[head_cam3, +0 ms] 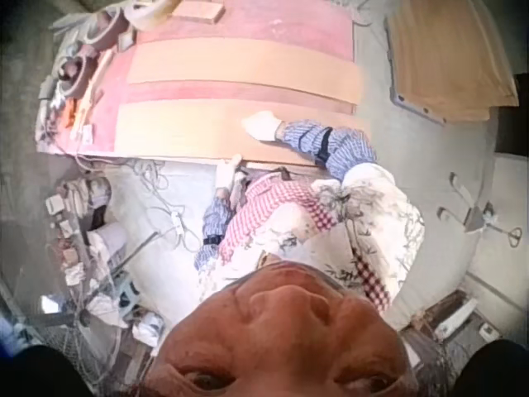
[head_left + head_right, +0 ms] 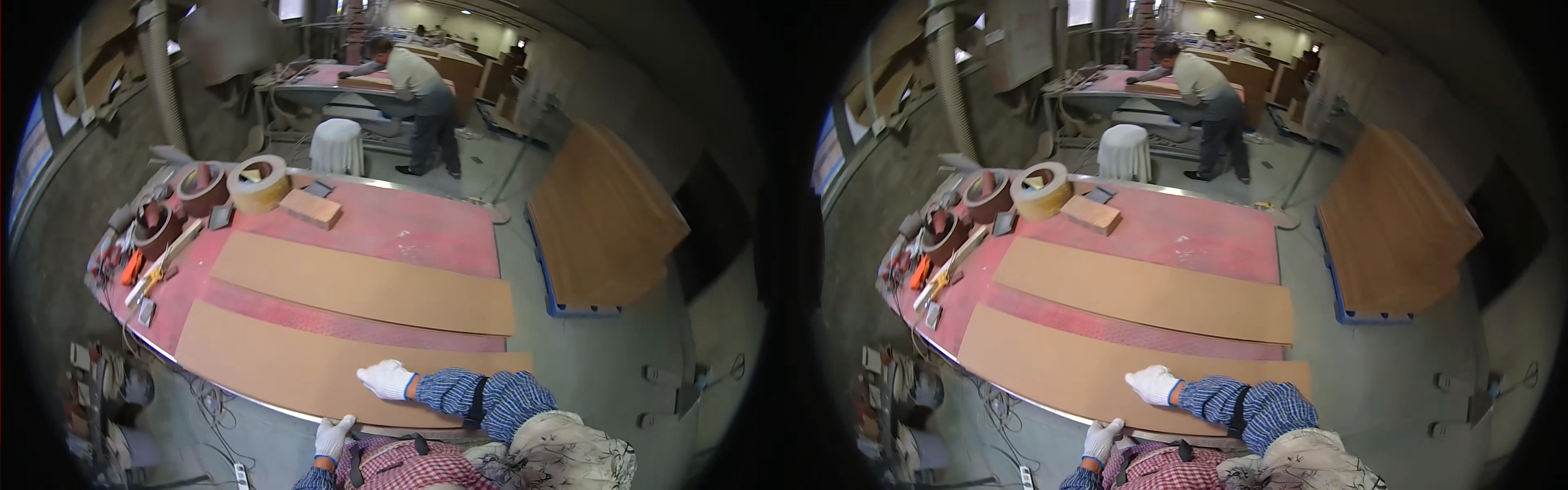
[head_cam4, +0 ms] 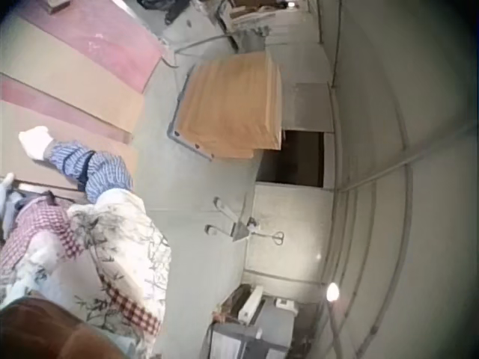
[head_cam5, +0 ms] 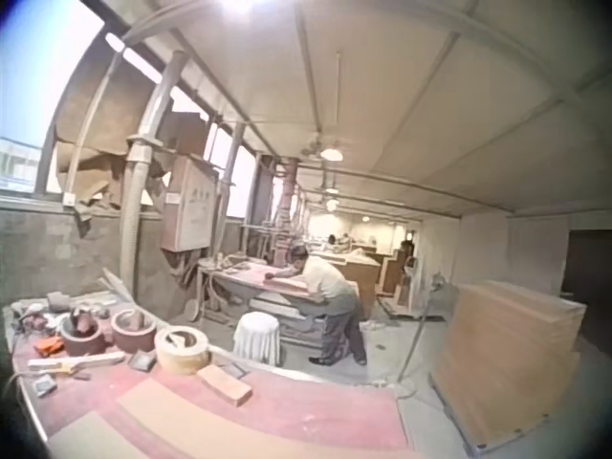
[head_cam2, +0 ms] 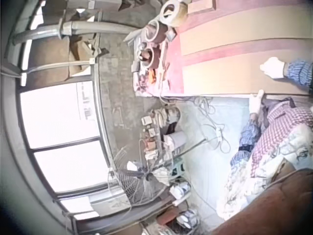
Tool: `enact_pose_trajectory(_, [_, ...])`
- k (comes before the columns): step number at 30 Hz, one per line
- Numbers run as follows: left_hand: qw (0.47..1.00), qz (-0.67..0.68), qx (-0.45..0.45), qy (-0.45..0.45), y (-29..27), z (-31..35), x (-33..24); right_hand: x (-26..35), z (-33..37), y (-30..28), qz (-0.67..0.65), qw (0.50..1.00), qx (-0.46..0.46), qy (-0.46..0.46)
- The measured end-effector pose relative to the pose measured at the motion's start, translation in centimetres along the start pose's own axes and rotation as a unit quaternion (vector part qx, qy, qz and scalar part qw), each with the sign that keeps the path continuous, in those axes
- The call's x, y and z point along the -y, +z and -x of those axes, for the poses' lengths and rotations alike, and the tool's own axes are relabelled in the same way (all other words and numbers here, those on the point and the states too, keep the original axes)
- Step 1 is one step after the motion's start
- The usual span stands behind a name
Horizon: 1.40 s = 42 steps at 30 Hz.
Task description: Inspecting and stacking wooden boards at a workbench.
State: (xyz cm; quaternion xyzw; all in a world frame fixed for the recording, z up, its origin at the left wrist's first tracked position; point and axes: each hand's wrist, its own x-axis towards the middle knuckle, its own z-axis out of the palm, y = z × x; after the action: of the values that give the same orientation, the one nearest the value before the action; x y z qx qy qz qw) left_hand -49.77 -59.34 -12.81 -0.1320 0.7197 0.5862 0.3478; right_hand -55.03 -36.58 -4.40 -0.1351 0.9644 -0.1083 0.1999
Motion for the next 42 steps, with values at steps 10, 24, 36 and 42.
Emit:
enact_pose_trajectory(10, [0.986,-0.149,0.053,0.045,-4.3,-5.6,4.4,-8.4,15.4,5.3,0.056,0.996,-0.049,0.041])
enact_pose_trajectory(24, [0.988,0.106,0.029,-0.105,-2.5,0.4,1.4,-16.7,35.9,9.8,0.042,0.982,-0.052,0.176])
enact_pose_trajectory(36, [0.991,0.074,-0.001,-0.112,-2.7,0.0,1.8,-14.7,39.3,10.4,-0.108,0.952,-0.115,0.264])
enact_pose_trajectory(42, [0.991,0.070,0.005,-0.116,-2.8,-0.2,1.9,-14.4,38.3,10.7,-0.053,0.976,-0.101,0.188])
